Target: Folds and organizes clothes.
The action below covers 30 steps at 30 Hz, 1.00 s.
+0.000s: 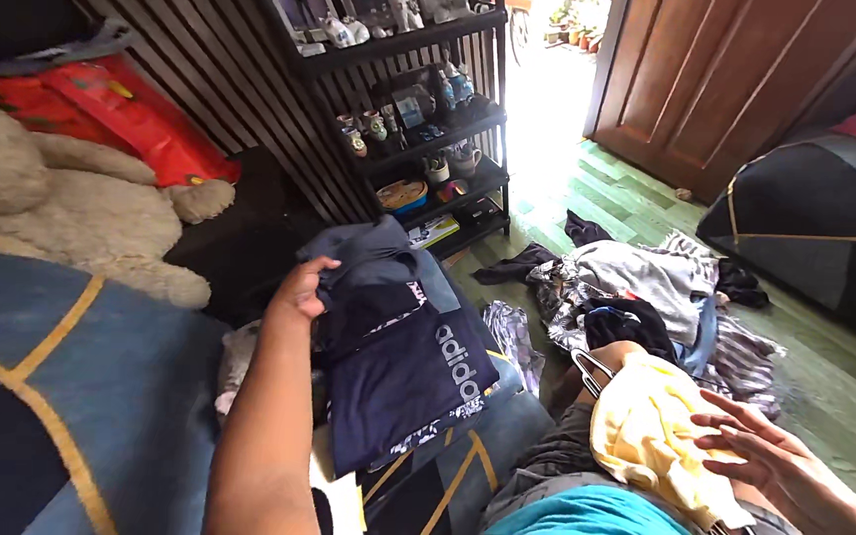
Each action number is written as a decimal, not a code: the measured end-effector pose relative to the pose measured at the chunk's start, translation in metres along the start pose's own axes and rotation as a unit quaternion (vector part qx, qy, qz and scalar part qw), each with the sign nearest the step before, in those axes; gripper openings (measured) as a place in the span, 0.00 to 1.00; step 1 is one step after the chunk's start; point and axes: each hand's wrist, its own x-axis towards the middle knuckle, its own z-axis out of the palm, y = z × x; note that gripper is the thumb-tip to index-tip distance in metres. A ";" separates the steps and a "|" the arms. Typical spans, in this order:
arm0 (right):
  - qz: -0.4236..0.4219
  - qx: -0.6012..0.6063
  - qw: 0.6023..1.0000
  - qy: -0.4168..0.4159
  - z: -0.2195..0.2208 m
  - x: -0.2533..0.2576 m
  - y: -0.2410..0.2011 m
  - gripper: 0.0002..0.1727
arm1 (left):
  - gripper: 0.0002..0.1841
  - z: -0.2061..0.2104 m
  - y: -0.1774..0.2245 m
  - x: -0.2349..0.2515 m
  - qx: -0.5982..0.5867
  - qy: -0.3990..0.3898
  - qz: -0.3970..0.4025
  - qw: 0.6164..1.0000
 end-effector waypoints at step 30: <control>0.007 -0.075 0.989 0.126 -0.036 -0.024 0.001 0.24 | 0.50 -0.003 -0.167 0.048 0.575 0.172 0.181 0.779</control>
